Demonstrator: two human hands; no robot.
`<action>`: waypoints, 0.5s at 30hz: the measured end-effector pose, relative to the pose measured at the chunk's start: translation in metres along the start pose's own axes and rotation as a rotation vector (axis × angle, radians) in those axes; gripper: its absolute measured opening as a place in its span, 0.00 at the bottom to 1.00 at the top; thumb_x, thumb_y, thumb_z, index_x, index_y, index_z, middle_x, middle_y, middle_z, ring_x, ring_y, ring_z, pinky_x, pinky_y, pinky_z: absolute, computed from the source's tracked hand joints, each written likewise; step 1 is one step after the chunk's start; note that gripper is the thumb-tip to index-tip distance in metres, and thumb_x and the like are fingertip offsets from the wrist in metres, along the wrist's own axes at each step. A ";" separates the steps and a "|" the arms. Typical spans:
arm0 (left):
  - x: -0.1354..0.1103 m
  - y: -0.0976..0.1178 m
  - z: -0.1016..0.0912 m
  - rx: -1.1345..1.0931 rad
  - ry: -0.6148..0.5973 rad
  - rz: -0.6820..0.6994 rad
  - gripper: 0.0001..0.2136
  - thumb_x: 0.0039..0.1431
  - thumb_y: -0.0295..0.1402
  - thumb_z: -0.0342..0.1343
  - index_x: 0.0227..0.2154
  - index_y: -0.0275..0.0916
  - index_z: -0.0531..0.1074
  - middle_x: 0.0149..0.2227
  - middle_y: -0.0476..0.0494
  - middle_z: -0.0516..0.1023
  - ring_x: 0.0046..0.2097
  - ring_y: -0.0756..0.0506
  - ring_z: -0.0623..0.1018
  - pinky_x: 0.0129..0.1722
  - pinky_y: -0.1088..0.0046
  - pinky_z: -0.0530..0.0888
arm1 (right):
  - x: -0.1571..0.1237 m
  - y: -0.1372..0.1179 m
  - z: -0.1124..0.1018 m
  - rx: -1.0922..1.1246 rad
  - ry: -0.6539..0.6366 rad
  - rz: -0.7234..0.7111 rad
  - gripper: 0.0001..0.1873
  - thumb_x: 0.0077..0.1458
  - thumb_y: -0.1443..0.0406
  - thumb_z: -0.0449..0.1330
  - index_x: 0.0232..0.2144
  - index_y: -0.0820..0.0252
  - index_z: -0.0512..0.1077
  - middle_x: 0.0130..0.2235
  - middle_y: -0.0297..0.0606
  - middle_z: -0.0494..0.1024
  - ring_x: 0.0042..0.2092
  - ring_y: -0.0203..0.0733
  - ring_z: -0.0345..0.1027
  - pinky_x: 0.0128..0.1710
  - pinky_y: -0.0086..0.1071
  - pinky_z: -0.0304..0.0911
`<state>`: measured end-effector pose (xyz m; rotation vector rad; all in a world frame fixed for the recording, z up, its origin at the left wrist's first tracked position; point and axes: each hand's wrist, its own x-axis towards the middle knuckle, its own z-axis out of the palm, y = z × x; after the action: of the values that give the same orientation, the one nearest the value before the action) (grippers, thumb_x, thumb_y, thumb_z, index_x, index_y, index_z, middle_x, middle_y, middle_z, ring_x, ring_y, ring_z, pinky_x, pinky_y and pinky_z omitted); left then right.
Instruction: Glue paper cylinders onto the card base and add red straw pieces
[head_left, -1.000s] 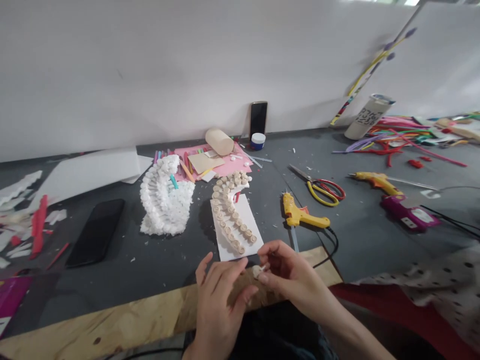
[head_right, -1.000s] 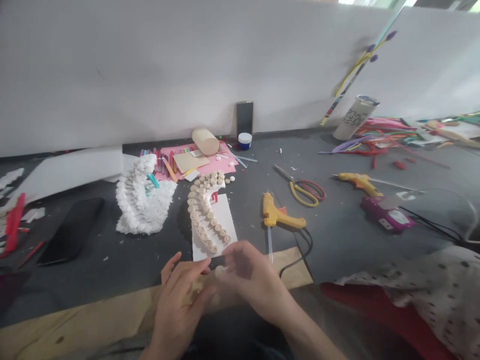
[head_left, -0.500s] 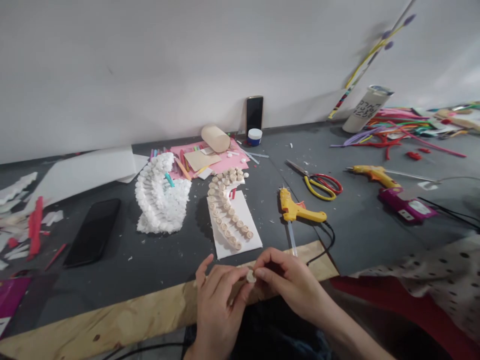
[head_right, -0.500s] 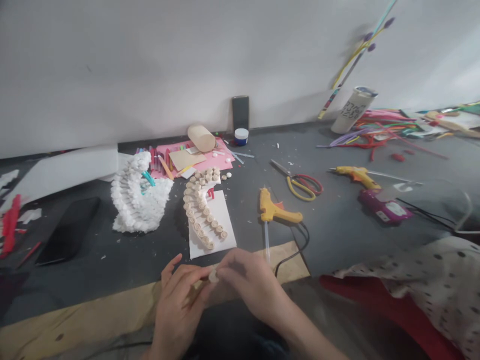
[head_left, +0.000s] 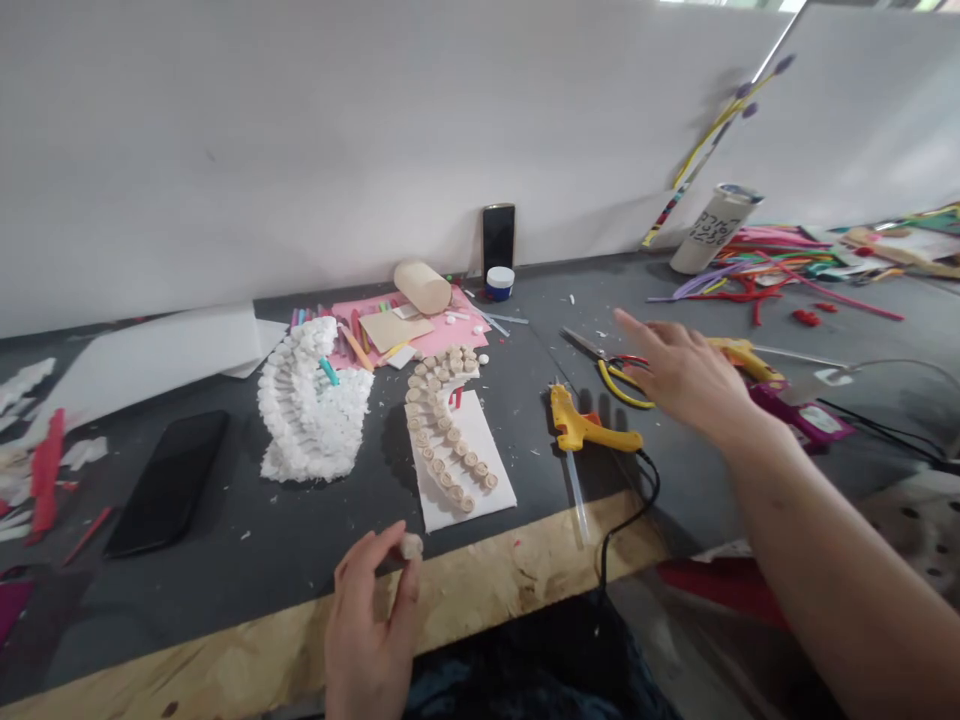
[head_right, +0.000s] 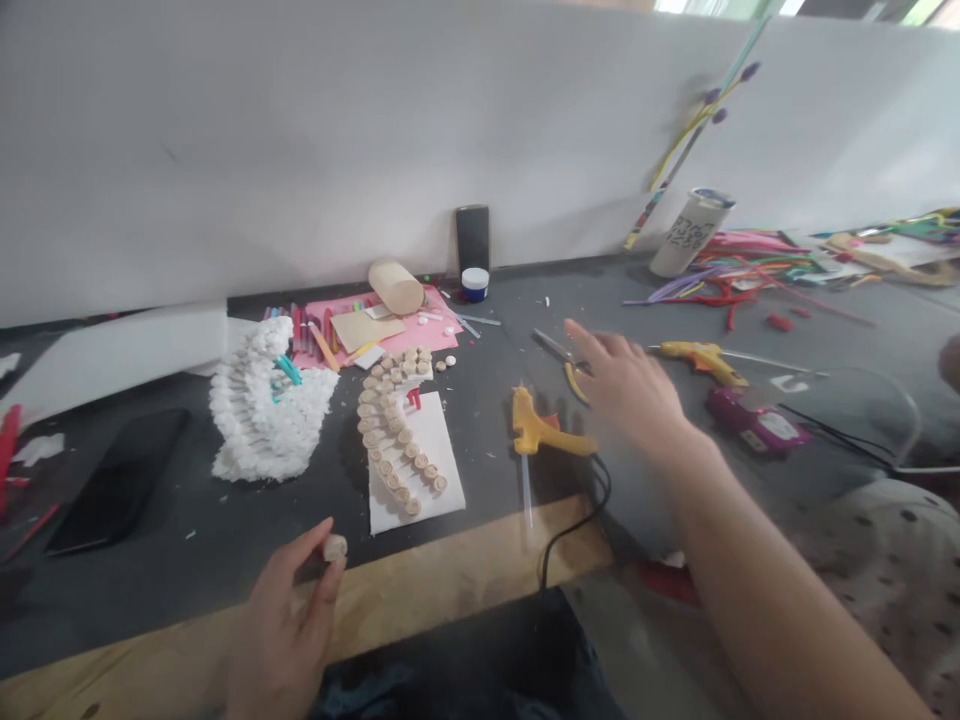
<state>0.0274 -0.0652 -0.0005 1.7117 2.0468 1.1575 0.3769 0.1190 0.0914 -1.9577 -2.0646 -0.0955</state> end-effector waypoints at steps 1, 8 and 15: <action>0.001 -0.001 -0.003 0.009 -0.001 -0.005 0.15 0.64 0.44 0.52 0.47 0.44 0.75 0.47 0.42 0.80 0.49 0.40 0.77 0.46 0.62 0.74 | -0.004 0.003 0.009 -0.024 -0.054 -0.033 0.31 0.63 0.64 0.53 0.68 0.57 0.58 0.56 0.56 0.72 0.51 0.57 0.71 0.48 0.48 0.64; 0.016 -0.001 -0.018 0.126 0.058 0.068 0.17 0.62 0.48 0.53 0.41 0.43 0.80 0.39 0.41 0.77 0.42 0.43 0.77 0.39 0.68 0.76 | -0.062 0.000 0.064 0.100 -0.190 -0.224 0.24 0.61 0.67 0.50 0.58 0.62 0.68 0.59 0.50 0.72 0.56 0.54 0.69 0.56 0.47 0.65; 0.019 0.006 -0.014 0.090 0.023 0.022 0.17 0.62 0.48 0.52 0.42 0.44 0.78 0.42 0.43 0.81 0.44 0.42 0.79 0.43 0.66 0.77 | -0.051 -0.016 0.065 -0.019 -0.230 -0.175 0.22 0.55 0.69 0.55 0.53 0.64 0.70 0.51 0.52 0.74 0.52 0.56 0.70 0.48 0.45 0.68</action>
<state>0.0175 -0.0538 0.0181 1.7742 2.1291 1.1130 0.3520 0.0844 0.0190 -1.8711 -2.3867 0.0776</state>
